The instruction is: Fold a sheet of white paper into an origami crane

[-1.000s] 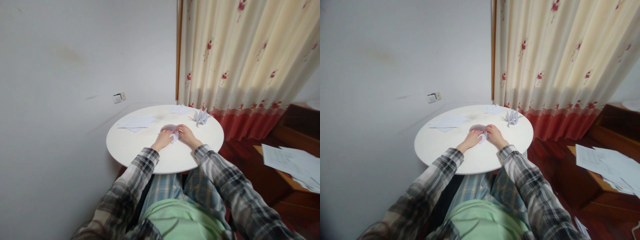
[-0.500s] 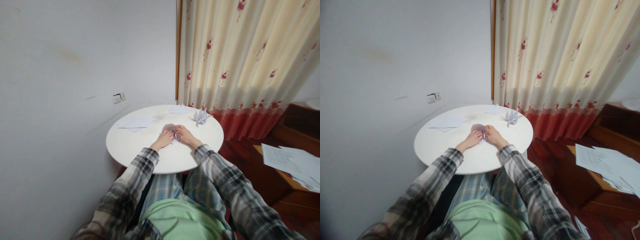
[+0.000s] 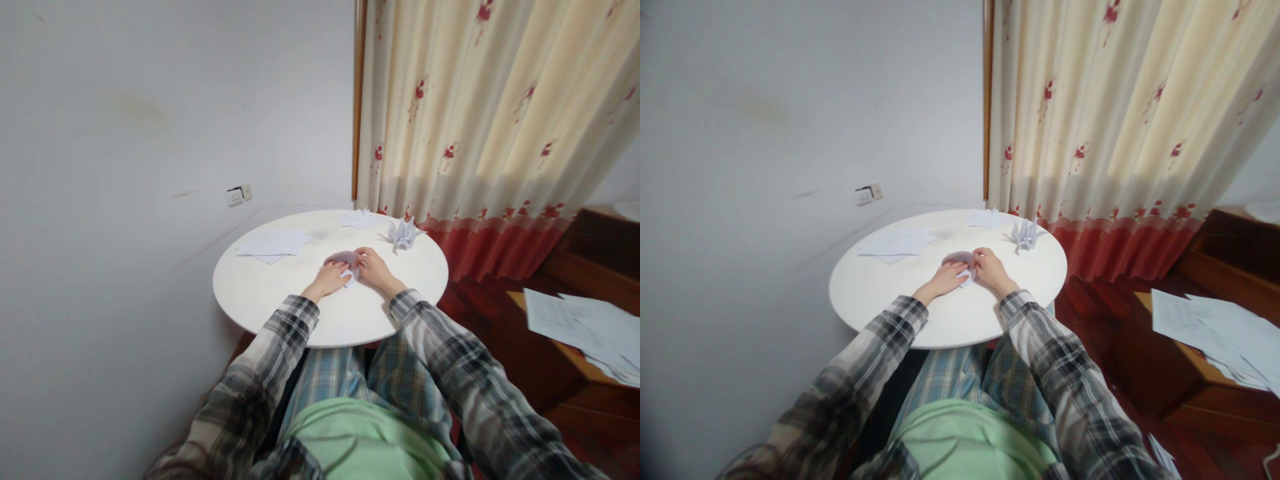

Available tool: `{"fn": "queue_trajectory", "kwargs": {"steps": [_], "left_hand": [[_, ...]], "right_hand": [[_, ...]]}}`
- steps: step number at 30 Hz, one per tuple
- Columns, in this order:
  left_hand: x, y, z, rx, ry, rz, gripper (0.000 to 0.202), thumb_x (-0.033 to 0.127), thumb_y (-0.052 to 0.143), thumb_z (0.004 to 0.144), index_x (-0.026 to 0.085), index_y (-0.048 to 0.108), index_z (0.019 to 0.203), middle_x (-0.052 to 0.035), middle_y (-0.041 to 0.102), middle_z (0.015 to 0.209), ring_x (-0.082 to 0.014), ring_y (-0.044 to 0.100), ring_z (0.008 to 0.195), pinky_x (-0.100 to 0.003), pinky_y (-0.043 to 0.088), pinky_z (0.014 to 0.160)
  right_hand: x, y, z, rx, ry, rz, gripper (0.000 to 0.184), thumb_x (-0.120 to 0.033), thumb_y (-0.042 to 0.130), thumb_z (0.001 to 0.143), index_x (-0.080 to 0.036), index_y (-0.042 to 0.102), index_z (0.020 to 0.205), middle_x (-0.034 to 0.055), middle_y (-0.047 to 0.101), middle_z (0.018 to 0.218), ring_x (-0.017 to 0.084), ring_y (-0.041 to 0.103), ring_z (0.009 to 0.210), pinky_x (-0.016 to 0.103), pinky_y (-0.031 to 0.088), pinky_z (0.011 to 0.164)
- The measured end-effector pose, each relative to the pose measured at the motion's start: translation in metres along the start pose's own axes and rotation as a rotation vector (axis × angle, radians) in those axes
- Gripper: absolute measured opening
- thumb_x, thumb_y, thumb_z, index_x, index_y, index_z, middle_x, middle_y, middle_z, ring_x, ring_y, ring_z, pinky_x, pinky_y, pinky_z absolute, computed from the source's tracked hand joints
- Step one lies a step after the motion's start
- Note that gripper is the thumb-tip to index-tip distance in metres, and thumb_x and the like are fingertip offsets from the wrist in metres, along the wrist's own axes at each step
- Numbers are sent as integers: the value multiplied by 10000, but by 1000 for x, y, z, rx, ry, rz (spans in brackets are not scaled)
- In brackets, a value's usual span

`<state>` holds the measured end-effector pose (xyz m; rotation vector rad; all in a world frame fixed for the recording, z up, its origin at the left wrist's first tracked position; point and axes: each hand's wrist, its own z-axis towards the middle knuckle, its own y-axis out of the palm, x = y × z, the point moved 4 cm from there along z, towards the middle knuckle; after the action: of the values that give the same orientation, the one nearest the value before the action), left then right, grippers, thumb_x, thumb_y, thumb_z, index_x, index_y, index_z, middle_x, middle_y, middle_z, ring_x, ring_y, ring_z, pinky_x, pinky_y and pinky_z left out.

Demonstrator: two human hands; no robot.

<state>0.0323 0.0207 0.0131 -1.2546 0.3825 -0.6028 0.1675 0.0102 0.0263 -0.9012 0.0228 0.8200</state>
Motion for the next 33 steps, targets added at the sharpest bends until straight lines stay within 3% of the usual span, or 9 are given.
{"fn": "queue_trajectory", "kwargs": {"steps": [12, 20, 27, 33], "left_hand": [[0, -4, -2, 9, -8, 72, 396, 336, 368, 851, 201, 510, 1194, -56, 514, 1261, -224, 414, 1184, -349, 260, 1016], [-1, 0, -2, -20, 8, 91, 400, 346, 338, 873, 216, 499, 1216, -66, 501, 1274, -222, 405, 1196, -356, 244, 1025], [3, 7, 1, 10, 118, 138, 359, 316, 318, 891, 200, 546, 1144, -69, 535, 1231, -191, 456, 1139, -352, 270, 1000], [4, 15, 4, -49, 253, 202, 324, 145, 305, 886, 160, 553, 1092, -72, 540, 1226, -152, 405, 1196, -332, 286, 975]], "right_hand": [[11, -2, 0, -48, 109, -45, 229, -70, 468, 684, -183, 657, 750, 48, 566, 1014, 171, 498, 974, 287, 378, 899], [20, 10, 3, -118, 38, -2, 161, -146, 495, 777, -153, 637, 851, 77, 573, 992, 169, 507, 946, 294, 385, 865], [18, 11, 2, -74, -51, -32, 139, -132, 489, 798, -146, 621, 838, 82, 571, 930, 163, 498, 892, 281, 401, 809], [10, 7, 0, -34, -77, -134, 164, -114, 498, 787, -171, 629, 867, 77, 562, 979, 169, 487, 932, 273, 405, 805]]}}
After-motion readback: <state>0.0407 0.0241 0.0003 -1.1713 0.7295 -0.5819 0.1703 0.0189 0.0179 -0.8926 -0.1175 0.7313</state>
